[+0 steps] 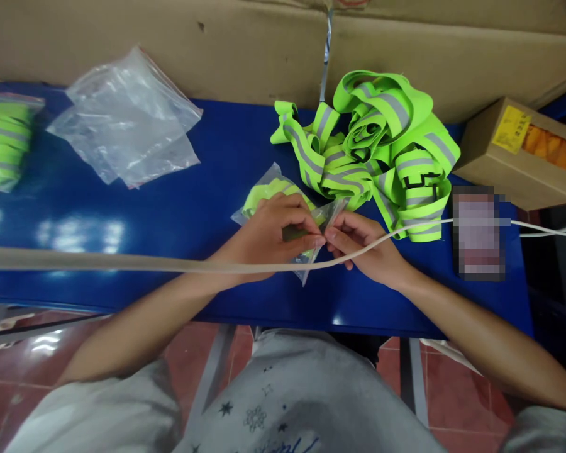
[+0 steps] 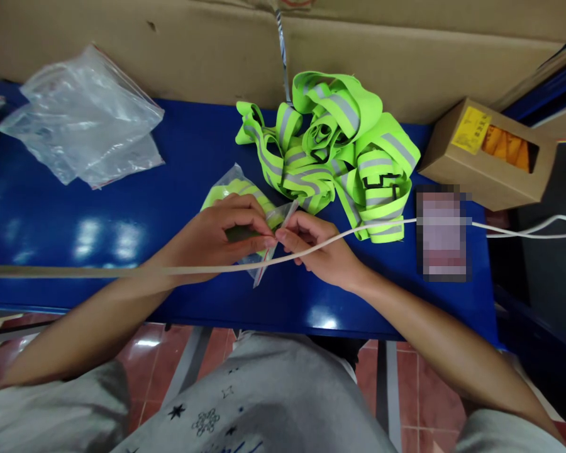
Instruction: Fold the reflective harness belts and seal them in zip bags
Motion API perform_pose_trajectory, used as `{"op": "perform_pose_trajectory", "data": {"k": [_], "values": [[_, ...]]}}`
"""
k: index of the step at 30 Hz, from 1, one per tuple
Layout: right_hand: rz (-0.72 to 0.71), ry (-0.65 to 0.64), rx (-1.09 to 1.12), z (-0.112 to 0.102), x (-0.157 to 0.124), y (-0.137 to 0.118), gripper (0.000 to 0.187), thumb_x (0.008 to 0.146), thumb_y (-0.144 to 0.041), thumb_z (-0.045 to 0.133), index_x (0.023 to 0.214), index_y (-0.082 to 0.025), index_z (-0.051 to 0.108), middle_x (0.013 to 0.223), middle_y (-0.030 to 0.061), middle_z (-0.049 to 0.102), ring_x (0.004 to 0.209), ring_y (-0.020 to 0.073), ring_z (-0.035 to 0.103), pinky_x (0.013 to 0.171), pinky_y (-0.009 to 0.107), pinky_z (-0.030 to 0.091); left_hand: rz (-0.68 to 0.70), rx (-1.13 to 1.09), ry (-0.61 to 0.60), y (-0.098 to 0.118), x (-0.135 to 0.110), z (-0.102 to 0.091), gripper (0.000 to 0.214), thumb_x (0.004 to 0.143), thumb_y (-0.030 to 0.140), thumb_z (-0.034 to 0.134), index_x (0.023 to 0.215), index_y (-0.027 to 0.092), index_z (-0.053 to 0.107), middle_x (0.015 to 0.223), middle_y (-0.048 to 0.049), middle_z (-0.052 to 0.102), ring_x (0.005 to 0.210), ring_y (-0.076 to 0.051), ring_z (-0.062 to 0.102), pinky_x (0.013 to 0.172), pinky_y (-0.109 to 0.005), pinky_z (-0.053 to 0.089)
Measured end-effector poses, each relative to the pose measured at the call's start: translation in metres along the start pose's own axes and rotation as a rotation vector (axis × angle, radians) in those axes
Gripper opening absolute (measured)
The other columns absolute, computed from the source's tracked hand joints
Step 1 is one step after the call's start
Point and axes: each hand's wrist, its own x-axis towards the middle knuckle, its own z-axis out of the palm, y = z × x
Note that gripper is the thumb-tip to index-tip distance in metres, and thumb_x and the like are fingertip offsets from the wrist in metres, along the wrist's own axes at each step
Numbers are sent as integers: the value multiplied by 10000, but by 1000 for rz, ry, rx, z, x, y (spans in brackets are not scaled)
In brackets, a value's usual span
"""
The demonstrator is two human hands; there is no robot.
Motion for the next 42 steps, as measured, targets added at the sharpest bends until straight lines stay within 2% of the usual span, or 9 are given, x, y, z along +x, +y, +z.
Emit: {"op": "perform_pose_trajectory", "data": {"k": [7, 12, 15, 18, 23, 29, 35, 38, 42], "values": [[-142, -31, -10, -2, 1, 8, 212, 1014, -380, 683, 913, -207, 615, 788, -39, 589, 572, 48, 528, 488, 190, 413, 25, 15, -29, 1, 0, -3, 204, 1002, 325, 645, 902, 199, 770, 909, -37, 677, 879, -173, 618, 832, -343, 443], [-131, -26, -68, -2, 0, 5, 245, 1013, -432, 669, 915, -218, 603, 790, -21, 588, 619, 83, 525, 506, 216, 397, 0, 133, 45, 7, -3, 4, 179, 979, 283, 644, 866, 185, 743, 921, -34, 673, 888, -182, 595, 858, -363, 410], [-139, -30, -131, -3, -2, 4, 265, 1024, -468, 644, 933, -222, 610, 793, -13, 594, 632, 94, 525, 517, 225, 389, 2, 183, 31, 8, -4, 5, 213, 946, 377, 720, 855, 185, 739, 932, -38, 668, 898, -195, 583, 863, -366, 406], [-156, -40, -173, -4, -2, 5, 272, 1044, -482, 607, 958, -224, 604, 795, -10, 589, 646, 100, 528, 530, 228, 385, 7, 159, 5, 5, -3, 3, 229, 927, 423, 764, 881, 199, 757, 959, -40, 684, 910, -198, 592, 859, -357, 414], [-151, -38, -152, -3, 0, 6, 297, 1047, -522, 580, 972, -235, 566, 768, -28, 536, 651, 105, 513, 561, 232, 397, 59, 27, 14, -3, 1, -2, 142, 955, 323, 722, 916, 200, 780, 927, -39, 672, 901, -178, 618, 839, -328, 438], [-158, -43, -102, -1, 4, 6, 321, 1016, -540, 605, 929, -237, 545, 747, -40, 500, 622, 103, 468, 553, 233, 376, 58, -27, 32, -3, 4, -3, 140, 937, 303, 715, 869, 195, 771, 885, -37, 668, 854, -170, 608, 810, -317, 457], [-184, 78, -147, 0, 11, 6, 269, 932, -426, 640, 794, -227, 522, 695, -49, 489, 601, 103, 459, 565, 241, 371, 49, -49, 68, 0, 6, 4, 165, 927, 314, 678, 835, 189, 736, 849, -34, 661, 839, -175, 620, 770, -312, 469], [-233, 199, -270, 2, 11, 4, 208, 885, -321, 608, 734, -222, 505, 650, -56, 467, 588, 102, 433, 571, 248, 343, 47, 64, 137, 4, 4, 12, 169, 936, 306, 648, 841, 179, 708, 882, -43, 657, 881, -192, 612, 829, -349, 456], [-272, 336, -373, 6, 8, 0, 231, 826, -285, 584, 660, -220, 437, 601, -68, 379, 575, 96, 360, 571, 259, 284, 12, 273, 253, 12, -2, 26, 142, 955, 265, 625, 863, 182, 695, 967, -54, 661, 961, -225, 583, 893, -408, 374]]}}
